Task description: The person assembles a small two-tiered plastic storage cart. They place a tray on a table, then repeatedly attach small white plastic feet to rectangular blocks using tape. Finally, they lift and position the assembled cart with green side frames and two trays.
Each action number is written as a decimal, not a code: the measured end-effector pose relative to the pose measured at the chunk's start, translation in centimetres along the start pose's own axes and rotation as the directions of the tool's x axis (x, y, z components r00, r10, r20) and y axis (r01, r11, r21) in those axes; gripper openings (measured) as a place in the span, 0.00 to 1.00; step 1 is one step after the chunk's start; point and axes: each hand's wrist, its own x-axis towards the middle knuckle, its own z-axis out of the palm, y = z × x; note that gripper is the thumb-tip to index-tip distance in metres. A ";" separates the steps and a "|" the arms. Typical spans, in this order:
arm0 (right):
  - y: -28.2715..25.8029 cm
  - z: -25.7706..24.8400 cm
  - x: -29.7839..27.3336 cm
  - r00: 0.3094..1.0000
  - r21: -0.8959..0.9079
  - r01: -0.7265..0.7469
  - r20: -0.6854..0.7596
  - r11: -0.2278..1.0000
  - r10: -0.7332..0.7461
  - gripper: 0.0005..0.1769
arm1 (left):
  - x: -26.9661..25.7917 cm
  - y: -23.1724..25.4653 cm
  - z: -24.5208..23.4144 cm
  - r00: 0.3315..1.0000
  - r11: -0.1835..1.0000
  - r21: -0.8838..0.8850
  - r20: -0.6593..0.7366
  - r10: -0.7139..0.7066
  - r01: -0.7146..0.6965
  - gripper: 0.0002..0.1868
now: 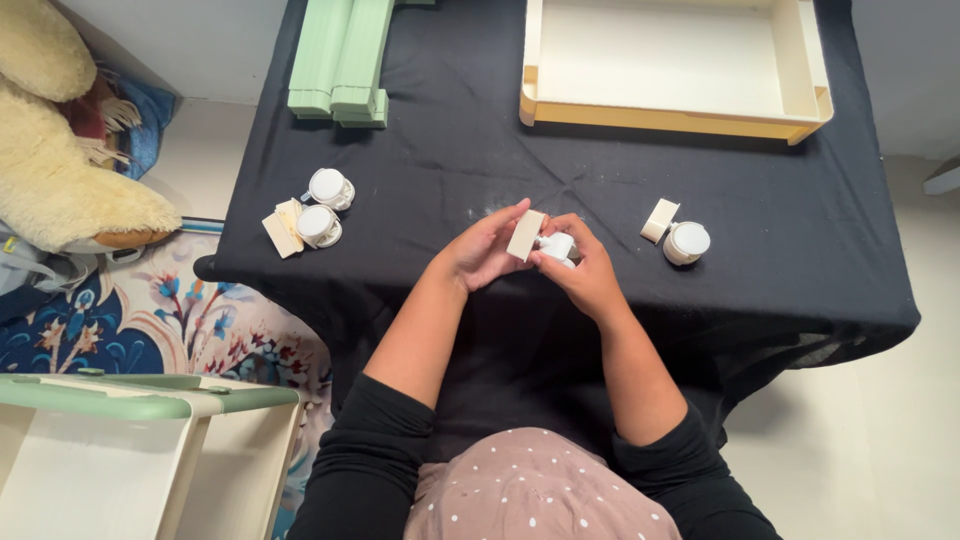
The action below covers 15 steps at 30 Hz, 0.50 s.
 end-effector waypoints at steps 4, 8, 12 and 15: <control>0.0 -0.3 0.1 0.997 0.144 -0.072 0.041 0.987 0.067 0.16 | 0.0 -0.3 -0.5 0.994 0.997 -0.070 0.094 0.048 -0.041 0.26; -0.5 -0.8 0.5 0.995 0.243 -0.076 0.086 0.967 0.057 0.17 | 0.0 -0.1 -0.5 0.997 0.998 -0.059 0.069 0.032 -0.028 0.25; -1.1 -0.9 0.8 0.984 0.307 -0.136 0.152 0.942 0.093 0.16 | -0.1 0.2 0.1 1.000 0.999 -0.044 -0.006 -0.020 0.020 0.25; -1.4 -0.8 0.9 0.980 0.281 -0.158 0.164 0.947 0.114 0.16 | 0.0 0.6 0.4 0.999 0.999 -0.027 0.040 -0.036 0.037 0.25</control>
